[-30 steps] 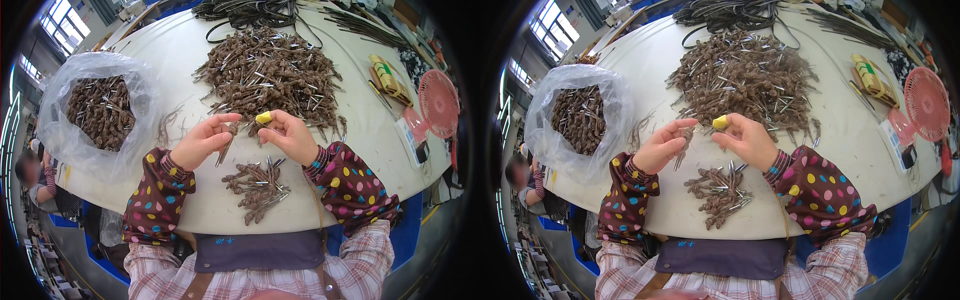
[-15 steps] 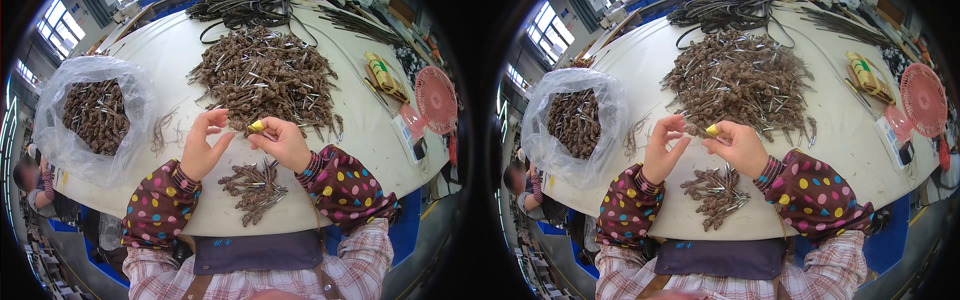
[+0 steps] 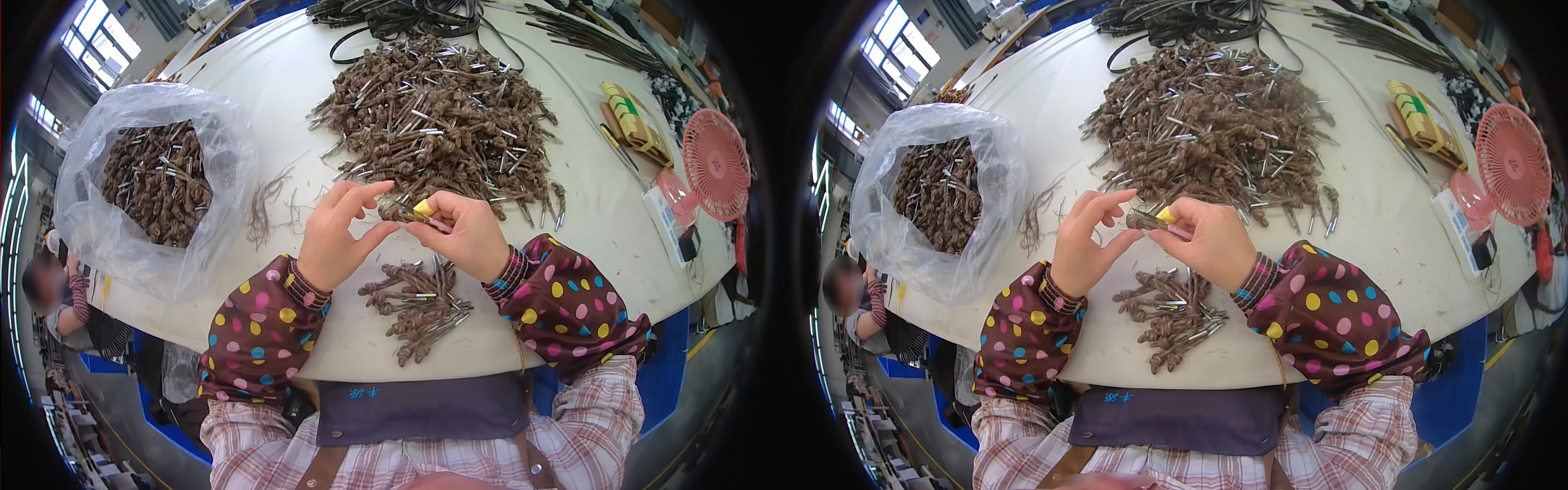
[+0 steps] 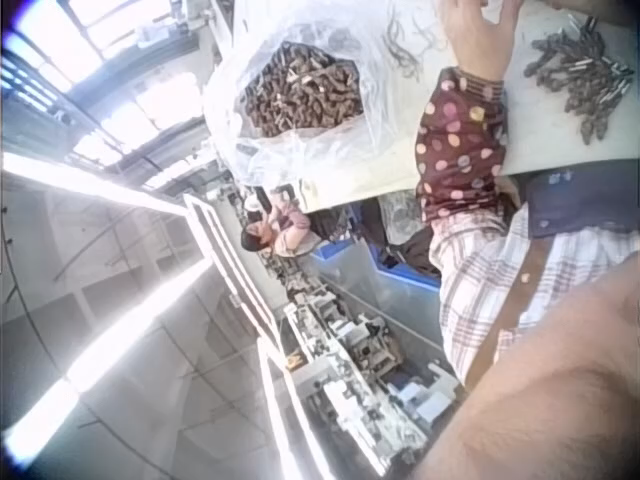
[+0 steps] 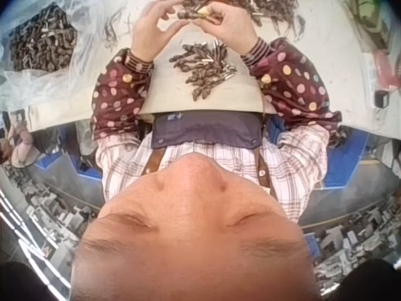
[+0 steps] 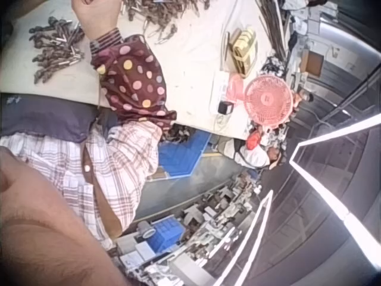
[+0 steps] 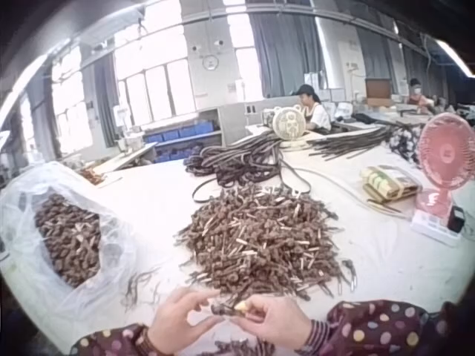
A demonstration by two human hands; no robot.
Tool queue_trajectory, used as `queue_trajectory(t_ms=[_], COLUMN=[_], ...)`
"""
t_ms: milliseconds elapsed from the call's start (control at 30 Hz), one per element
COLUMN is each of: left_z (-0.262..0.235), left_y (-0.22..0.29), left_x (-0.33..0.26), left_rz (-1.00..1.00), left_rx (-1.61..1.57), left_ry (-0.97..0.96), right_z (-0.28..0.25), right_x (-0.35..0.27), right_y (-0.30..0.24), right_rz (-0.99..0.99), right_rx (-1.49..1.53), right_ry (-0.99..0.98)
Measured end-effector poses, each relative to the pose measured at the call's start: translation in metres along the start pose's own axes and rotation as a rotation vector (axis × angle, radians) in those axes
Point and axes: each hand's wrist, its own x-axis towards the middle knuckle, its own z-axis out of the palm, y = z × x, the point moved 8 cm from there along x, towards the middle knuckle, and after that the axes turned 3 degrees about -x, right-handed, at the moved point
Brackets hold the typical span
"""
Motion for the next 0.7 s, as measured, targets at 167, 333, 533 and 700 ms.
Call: queue_trajectory(t_ms=[167, 333, 533, 700], left_z=[0.006, 0.005, 0.011, 0.029], left_y=[0.001, 0.005, -0.002, -0.041], left_x=[-0.003, -0.007, -0.006, -0.015], left_rz=[0.088, 0.169, 0.086, -0.415], left_rx=[-0.055, 0.006, -0.142, -0.842], left_ry=[-0.008, 0.027, -0.048, -0.078], right_z=[0.005, 0.014, 0.009, -0.001], right_x=[0.001, 0.001, 0.004, 0.008], right_y=[0.003, 0.003, 0.014, 0.014], right_rz=[0.005, 0.109, -0.001, -0.078], right_rx=[0.099, 0.481, 0.247, 0.142], right_ry=[-0.008, -0.063, 0.015, 0.061])
